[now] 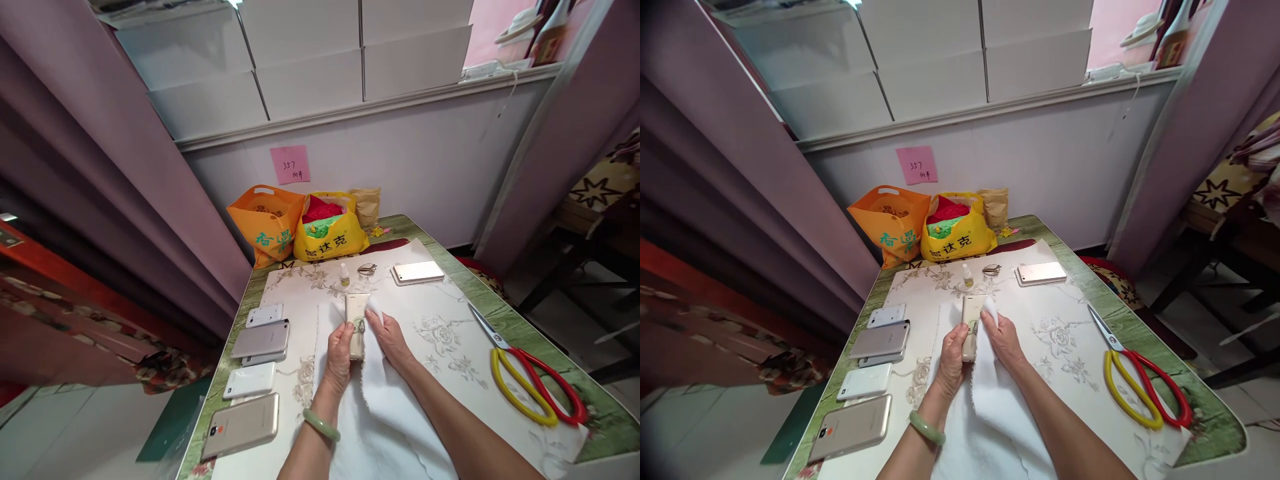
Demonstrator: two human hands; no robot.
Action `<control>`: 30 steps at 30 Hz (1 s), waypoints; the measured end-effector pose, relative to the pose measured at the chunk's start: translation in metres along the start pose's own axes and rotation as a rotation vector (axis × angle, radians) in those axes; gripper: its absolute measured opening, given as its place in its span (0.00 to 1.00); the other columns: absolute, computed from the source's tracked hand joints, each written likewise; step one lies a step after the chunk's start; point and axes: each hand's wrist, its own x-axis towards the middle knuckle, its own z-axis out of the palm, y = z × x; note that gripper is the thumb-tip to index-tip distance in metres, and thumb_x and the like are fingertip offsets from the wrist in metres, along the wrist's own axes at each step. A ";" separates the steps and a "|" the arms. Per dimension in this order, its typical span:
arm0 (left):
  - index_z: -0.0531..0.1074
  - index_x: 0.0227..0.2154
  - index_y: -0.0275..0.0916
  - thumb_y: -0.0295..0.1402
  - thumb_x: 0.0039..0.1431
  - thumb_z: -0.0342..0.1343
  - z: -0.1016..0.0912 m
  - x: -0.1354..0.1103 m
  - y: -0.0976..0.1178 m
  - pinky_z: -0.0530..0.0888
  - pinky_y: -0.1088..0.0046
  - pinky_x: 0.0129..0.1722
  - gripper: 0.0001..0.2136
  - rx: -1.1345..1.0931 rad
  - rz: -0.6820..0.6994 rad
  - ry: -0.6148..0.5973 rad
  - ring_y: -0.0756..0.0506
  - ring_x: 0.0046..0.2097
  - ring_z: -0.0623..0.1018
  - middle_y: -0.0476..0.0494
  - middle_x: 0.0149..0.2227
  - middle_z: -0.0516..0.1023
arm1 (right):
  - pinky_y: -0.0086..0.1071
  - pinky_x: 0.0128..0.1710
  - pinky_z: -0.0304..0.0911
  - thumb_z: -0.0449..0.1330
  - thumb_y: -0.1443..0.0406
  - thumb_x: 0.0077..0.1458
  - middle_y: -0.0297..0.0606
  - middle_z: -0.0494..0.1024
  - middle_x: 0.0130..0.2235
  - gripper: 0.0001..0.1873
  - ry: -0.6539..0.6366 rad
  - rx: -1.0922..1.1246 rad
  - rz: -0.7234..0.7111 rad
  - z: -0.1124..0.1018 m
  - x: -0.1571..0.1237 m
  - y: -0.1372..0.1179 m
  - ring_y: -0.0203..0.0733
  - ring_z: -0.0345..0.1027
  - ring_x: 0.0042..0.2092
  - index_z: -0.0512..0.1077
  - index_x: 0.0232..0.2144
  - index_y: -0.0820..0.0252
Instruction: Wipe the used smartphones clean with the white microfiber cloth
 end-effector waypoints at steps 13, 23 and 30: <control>0.77 0.40 0.37 0.35 0.48 0.69 -0.001 0.003 0.005 0.73 0.72 0.43 0.16 -0.211 0.109 0.018 0.46 0.41 0.79 0.41 0.39 0.82 | 0.30 0.28 0.61 0.61 0.43 0.50 0.34 0.75 0.26 0.25 0.026 0.077 0.028 0.003 -0.006 -0.001 0.40 0.66 0.28 0.74 0.31 0.60; 0.76 0.30 0.31 0.51 0.50 0.63 -0.006 0.001 0.004 0.54 0.80 0.12 0.22 0.026 -0.077 0.097 0.55 0.13 0.62 0.47 0.14 0.72 | 0.30 0.25 0.60 0.64 0.43 0.46 0.32 0.74 0.23 0.27 0.109 0.252 0.121 -0.002 -0.001 -0.003 0.38 0.63 0.24 0.72 0.29 0.62; 0.78 0.35 0.33 0.46 0.52 0.64 -0.005 0.004 -0.005 0.71 0.75 0.26 0.18 -0.114 0.002 0.087 0.49 0.27 0.76 0.40 0.29 0.81 | 0.34 0.37 0.66 0.63 0.44 0.49 0.38 0.80 0.32 0.28 0.126 0.067 -0.007 0.004 -0.003 0.002 0.46 0.71 0.35 0.76 0.37 0.64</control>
